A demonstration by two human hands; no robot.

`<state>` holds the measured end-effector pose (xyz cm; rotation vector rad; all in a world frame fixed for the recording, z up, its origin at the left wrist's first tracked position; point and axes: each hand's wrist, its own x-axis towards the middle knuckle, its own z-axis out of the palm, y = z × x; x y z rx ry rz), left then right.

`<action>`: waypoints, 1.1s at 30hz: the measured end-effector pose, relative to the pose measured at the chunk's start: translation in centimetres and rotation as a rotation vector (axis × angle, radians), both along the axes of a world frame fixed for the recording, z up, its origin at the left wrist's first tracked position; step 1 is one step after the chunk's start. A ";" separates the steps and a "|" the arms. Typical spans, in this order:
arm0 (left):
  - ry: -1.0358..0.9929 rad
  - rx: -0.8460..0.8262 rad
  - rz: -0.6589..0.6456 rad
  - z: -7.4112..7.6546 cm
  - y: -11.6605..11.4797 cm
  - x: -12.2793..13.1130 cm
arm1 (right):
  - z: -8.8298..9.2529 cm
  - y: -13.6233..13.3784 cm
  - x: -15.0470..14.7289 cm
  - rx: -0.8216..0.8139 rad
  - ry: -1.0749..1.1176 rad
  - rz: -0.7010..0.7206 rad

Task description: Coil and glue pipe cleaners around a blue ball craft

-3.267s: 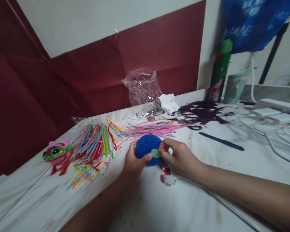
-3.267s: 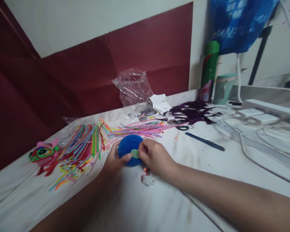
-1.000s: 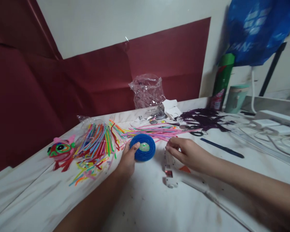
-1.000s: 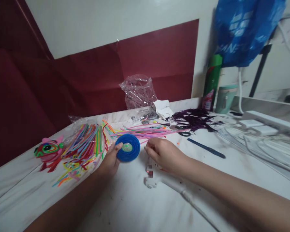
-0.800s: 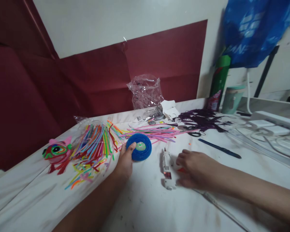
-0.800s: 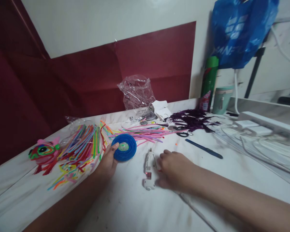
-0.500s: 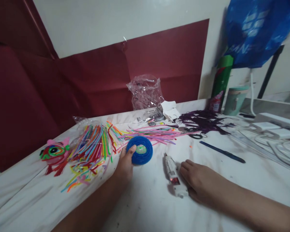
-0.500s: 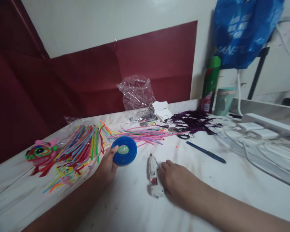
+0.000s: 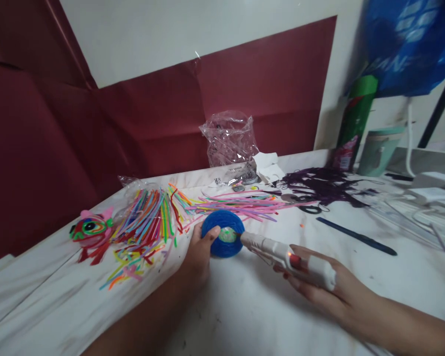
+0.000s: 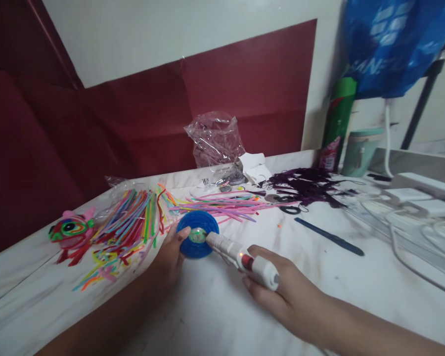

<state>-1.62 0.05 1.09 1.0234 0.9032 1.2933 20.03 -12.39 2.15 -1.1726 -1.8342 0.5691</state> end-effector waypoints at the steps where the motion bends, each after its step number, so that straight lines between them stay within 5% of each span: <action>1: 0.008 -0.002 -0.003 0.0 -0.1 0.0 | -0.1 0.0 0.0 -0.010 0.009 0.007; 33: 0.026 -0.007 -0.007 -0.2 -0.2 0.2 | -0.3 0.5 0.2 0.012 -0.006 -0.010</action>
